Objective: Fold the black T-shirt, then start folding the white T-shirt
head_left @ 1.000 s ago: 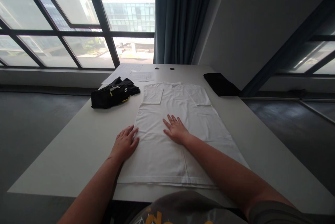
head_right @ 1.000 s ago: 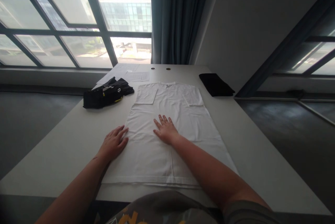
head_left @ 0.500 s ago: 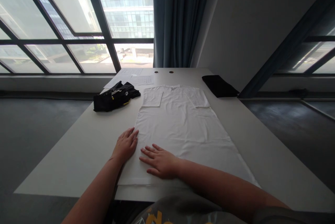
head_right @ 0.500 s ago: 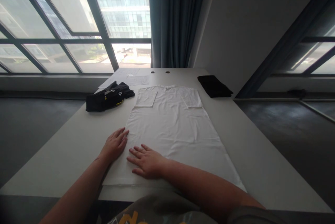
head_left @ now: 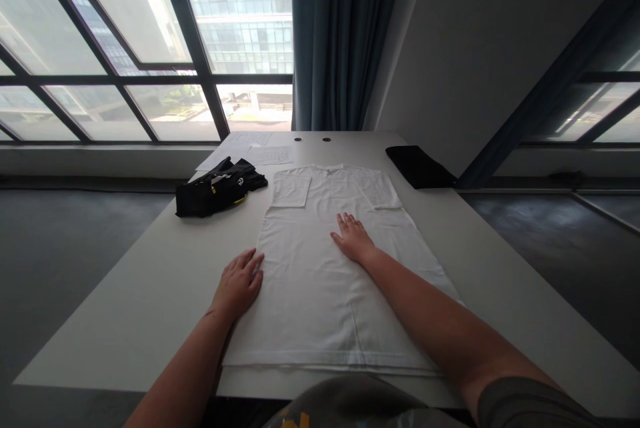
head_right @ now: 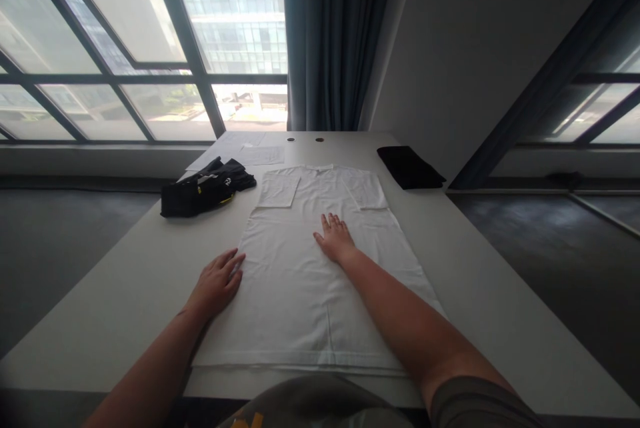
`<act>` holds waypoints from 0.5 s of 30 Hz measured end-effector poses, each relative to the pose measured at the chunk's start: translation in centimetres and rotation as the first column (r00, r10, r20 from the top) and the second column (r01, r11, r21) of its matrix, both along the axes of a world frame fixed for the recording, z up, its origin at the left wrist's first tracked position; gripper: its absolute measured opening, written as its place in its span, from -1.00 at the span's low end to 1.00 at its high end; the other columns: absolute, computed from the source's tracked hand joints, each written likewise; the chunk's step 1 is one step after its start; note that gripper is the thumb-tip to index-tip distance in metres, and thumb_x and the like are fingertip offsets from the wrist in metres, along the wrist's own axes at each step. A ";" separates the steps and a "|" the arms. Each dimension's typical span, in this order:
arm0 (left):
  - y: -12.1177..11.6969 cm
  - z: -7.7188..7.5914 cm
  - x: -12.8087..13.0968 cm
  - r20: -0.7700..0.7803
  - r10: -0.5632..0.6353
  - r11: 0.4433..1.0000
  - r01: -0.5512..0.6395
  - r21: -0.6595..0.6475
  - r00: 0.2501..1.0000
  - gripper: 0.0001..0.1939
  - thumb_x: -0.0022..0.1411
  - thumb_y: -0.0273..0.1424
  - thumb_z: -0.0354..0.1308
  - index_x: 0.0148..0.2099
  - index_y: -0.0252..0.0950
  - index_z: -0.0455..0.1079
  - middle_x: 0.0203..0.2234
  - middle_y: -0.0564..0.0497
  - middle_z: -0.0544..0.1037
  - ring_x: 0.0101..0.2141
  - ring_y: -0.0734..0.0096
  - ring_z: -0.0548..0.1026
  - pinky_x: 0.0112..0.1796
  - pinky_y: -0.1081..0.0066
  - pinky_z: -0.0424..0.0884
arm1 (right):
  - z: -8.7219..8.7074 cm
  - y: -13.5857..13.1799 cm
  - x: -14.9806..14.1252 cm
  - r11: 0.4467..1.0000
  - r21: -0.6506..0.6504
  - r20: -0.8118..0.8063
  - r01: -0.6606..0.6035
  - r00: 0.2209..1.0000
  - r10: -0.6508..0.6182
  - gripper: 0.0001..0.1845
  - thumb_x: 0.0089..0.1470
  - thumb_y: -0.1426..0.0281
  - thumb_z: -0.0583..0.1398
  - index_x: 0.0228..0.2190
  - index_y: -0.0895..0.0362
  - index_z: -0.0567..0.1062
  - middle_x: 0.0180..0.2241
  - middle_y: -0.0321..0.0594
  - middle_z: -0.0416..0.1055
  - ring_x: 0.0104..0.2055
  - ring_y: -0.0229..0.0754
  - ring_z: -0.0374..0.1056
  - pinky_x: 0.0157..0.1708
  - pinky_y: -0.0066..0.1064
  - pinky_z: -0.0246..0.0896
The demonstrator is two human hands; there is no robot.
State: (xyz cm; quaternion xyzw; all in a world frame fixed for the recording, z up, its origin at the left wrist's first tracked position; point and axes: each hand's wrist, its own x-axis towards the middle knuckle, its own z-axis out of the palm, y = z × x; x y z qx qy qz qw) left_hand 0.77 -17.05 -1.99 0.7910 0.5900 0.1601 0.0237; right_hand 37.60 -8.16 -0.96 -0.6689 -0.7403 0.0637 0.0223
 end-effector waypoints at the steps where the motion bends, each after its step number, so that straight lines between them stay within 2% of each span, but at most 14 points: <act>1: 0.0 0.0 0.0 0.000 -0.001 1.000 0.001 0.002 1.000 -0.52 0.43 -0.26 0.00 0.31 -0.15 0.42 0.31 -0.10 0.40 0.29 0.05 0.36 0.26 0.01 0.33 | -0.4 0.1 0.6 1.000 0.010 0.016 0.017 1.000 -0.017 -0.18 0.41 0.07 -0.06 0.48 0.30 -0.04 0.51 0.11 -0.21 0.55 0.09 -0.25 0.48 -0.05 -0.32; 9: 0.0 0.2 0.0 -0.003 -0.005 1.000 0.005 -0.008 1.000 -0.52 0.43 -0.27 0.00 0.32 -0.16 0.41 0.32 -0.11 0.39 0.29 0.05 0.35 0.27 0.00 0.32 | -2.1 -1.3 4.9 0.998 0.050 0.070 -0.045 0.997 0.041 -0.23 0.41 0.08 -0.10 0.47 0.19 0.04 0.51 -0.06 -0.15 0.53 0.07 -0.18 0.47 -0.03 -0.26; 15: 0.0 0.2 0.0 -0.010 0.004 1.000 -0.004 -0.028 1.000 -0.51 0.43 -0.26 -0.01 0.33 -0.16 0.41 0.33 -0.10 0.38 0.31 0.06 0.33 0.28 0.00 0.30 | -2.8 -3.0 10.0 0.997 0.065 0.122 0.035 0.992 -0.043 -0.24 0.41 0.09 -0.11 0.47 0.19 0.06 0.51 -0.05 -0.13 0.53 0.09 -0.15 0.46 0.00 -0.21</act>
